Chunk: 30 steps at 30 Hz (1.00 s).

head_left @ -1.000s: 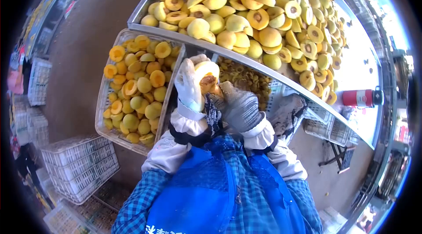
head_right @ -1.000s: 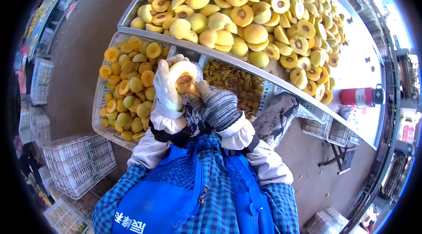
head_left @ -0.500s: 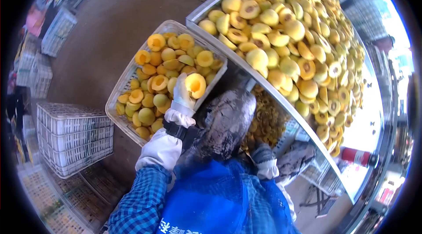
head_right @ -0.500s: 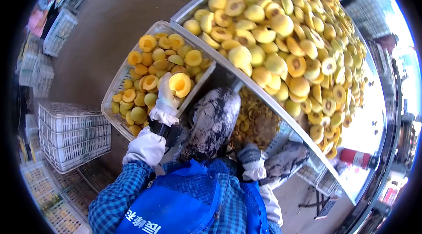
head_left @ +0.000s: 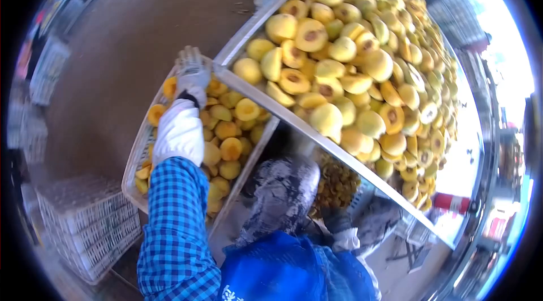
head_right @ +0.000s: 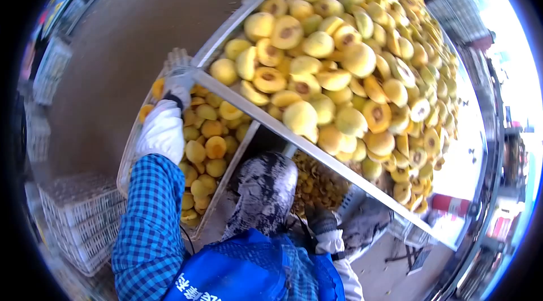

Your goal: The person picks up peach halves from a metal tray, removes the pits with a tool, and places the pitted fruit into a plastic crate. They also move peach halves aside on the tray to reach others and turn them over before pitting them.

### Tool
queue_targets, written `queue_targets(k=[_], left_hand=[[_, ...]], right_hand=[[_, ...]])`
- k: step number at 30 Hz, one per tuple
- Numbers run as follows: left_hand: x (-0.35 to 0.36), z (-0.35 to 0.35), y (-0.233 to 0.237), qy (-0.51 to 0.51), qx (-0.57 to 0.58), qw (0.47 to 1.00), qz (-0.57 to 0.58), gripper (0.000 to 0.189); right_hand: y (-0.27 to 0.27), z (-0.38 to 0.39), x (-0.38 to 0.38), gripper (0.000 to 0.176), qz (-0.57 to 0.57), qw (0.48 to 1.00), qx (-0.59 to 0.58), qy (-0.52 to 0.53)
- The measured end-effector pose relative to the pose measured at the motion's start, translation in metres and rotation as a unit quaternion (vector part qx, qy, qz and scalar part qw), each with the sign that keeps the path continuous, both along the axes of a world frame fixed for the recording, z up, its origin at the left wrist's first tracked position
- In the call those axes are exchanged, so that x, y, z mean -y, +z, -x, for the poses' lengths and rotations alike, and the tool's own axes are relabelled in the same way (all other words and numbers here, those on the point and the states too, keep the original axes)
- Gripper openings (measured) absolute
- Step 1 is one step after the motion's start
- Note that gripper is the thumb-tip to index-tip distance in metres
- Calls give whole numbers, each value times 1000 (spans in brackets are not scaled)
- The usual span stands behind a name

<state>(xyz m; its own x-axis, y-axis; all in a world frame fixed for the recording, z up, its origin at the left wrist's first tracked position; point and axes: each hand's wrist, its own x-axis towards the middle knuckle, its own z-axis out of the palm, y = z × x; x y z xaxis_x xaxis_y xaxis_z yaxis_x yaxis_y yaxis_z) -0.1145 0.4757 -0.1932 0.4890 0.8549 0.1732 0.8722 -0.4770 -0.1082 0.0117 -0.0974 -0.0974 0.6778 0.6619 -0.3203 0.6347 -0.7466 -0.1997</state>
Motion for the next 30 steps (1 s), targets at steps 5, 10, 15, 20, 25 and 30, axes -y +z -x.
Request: queue_targets(k=[5, 10, 15, 20, 25, 30], left_hand=[[-6, 7, 57, -2, 26, 990, 139, 54], [65, 11, 188, -19, 358, 933, -20, 28], [228, -74, 270, -453, 253, 844, 134, 58], [252, -113, 246, -410, 110, 884, 195, 61], [323, -98, 257, -218, 599, 472, 609, 35], [394, -97, 230, -138, 647, 371, 652, 52]], right_hand=[[8, -6, -1, 30, -24, 994, -79, -67], [24, 8, 0, 37, -79, 987, -135, -36], [-7, -1, 8, 41, -113, 975, -189, 26], [49, -10, 13, 30, -194, 972, -130, 4], [80, -34, 5, 12, -491, 842, -221, -30], [160, -26, -12, 24, -420, 904, -83, -21]])
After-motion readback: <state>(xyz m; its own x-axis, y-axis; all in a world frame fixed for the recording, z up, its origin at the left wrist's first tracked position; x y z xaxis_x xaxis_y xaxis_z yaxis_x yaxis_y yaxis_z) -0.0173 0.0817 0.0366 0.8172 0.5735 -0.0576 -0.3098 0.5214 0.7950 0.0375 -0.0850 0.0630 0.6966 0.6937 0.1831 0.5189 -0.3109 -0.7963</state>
